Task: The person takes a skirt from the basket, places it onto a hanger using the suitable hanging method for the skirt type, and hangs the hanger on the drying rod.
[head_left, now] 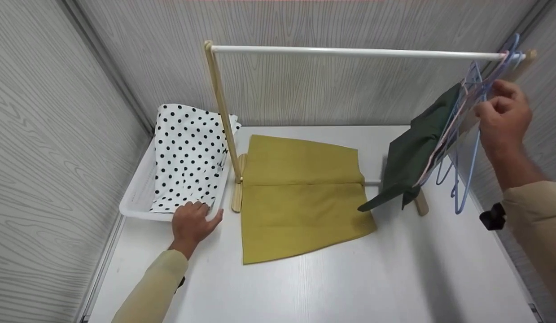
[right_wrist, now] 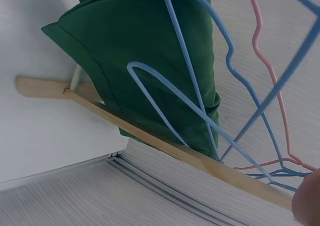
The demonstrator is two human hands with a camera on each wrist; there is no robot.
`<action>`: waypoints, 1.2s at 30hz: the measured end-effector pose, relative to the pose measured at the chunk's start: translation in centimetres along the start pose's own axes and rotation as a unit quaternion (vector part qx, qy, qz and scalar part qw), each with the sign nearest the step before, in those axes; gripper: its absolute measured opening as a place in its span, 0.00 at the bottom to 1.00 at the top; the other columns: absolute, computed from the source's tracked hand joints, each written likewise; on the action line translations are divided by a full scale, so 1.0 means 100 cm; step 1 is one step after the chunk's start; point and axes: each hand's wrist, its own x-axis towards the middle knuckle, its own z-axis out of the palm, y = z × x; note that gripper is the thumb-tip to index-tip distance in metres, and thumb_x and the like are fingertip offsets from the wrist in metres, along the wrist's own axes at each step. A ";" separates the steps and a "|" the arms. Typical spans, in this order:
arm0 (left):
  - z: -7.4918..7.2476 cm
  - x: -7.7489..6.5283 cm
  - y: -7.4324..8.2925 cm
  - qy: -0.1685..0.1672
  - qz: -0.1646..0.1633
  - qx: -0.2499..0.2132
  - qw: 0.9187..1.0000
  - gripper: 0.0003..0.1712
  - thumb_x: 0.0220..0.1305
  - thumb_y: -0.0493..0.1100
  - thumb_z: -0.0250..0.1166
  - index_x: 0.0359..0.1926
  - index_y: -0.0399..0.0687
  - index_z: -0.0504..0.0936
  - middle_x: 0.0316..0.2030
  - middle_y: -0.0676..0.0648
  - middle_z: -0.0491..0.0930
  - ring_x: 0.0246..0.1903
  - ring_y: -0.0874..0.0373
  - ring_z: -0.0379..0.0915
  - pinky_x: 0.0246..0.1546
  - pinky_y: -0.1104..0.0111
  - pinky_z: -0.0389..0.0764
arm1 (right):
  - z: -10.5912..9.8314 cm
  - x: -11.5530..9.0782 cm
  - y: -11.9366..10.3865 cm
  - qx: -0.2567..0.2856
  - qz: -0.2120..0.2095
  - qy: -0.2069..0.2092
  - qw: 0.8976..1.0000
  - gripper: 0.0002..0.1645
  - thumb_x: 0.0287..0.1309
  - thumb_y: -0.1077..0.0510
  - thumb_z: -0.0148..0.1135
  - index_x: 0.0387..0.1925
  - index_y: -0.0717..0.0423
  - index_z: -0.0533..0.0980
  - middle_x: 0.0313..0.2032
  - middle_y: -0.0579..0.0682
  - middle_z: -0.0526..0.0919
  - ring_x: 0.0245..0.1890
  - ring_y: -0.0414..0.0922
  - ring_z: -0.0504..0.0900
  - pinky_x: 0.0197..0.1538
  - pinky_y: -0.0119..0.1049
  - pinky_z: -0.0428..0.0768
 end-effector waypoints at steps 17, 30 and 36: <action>0.002 -0.003 0.000 -0.003 -0.011 -0.005 1.000 0.31 0.57 0.64 0.62 0.17 0.41 0.78 0.16 0.44 0.78 0.16 0.47 0.71 0.17 0.57 0.69 | 0.029 -0.009 0.004 0.265 -0.182 0.017 0.947 0.16 0.49 0.75 0.58 0.10 0.75 0.69 0.34 0.52 0.75 0.40 0.47 0.75 0.45 0.34 0.72; 0.002 0.000 0.001 -0.007 -0.010 -0.006 1.000 0.32 0.58 0.65 0.61 0.17 0.41 0.78 0.16 0.43 0.78 0.17 0.46 0.71 0.18 0.56 0.69 | 0.061 -0.053 -0.017 -0.060 -0.321 0.004 0.945 0.17 0.58 0.66 0.60 0.17 0.72 0.74 0.21 0.33 0.68 0.26 0.25 0.65 0.35 0.22 0.63; 0.004 -0.002 0.000 0.000 -0.008 -0.009 1.000 0.31 0.58 0.65 0.61 0.17 0.41 0.78 0.16 0.43 0.78 0.16 0.46 0.71 0.17 0.57 0.69 | 0.081 -0.075 -0.006 -0.146 -0.438 -0.106 0.881 0.08 0.62 0.63 0.63 0.29 0.66 0.77 0.29 0.58 0.75 0.31 0.41 0.70 0.37 0.33 0.63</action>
